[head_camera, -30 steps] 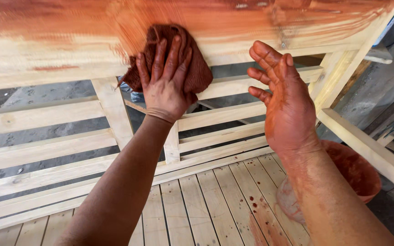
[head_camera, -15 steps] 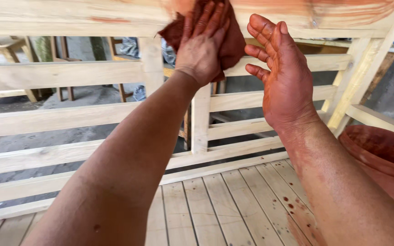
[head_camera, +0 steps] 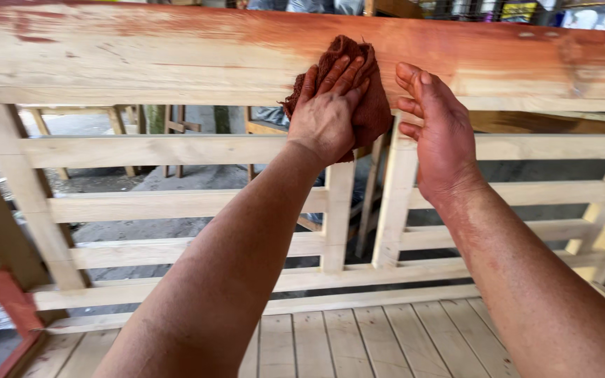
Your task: The person wipes reddish wood stain onto wooden chairs and a bench using a cloth, dipping the cloth into a bucket of stain. They first work on already-stained chairs, then move to an unfinished bench, coating its seat slats and backrest rail with stain by hand.
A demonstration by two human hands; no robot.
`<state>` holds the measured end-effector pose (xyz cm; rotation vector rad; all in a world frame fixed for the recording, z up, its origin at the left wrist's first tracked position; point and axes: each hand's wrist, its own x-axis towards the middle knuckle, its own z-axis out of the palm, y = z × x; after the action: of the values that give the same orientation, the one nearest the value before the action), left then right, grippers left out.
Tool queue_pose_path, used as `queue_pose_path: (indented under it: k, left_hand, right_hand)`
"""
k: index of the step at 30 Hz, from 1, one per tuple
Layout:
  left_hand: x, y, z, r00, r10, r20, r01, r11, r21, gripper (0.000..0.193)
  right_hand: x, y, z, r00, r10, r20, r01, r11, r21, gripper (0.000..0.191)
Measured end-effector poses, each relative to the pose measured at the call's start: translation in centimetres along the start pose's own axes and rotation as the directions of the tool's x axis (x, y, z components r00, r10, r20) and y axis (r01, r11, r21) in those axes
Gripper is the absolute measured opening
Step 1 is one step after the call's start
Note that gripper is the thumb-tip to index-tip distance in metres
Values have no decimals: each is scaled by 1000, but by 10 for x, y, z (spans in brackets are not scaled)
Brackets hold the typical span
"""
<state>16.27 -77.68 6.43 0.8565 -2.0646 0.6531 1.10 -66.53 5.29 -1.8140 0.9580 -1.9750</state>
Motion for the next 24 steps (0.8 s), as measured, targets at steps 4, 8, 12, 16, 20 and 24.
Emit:
queue_pose_path:
  k: [4,8,12,16,20,24]
  left_hand:
    - [-37,-64,-30,994,-58,-90,62,997,42,67]
    - [-88,-141,-70,973,-188,-132,195,980,41,76]
    - [-136,-212,-109,924,-292,-245,320,944,80,76]
    - [-160,-259,-133,743,-578,-337,611,791,-9,81]
    - [-147,-266,-126,492,-785,-377,730,608,-313,93]
    - [-111,-219,-88,523,-734,-433,722,652,-232,90]
  right_hand:
    - [12,7,35,999,54,-5,-54,998,-17,56]
    - [18,19,74,996,88,33,-88,996,-3,55]
    - [22,30,97,992,-4,123,-5,997,77,53]
    - [35,30,92,993,14,115,-11,1000,-27,53]
    - [42,28,82,992,39,122,-35,999,-31,55]
    - [47,29,85,982,169,81,-162,983,-84,55]
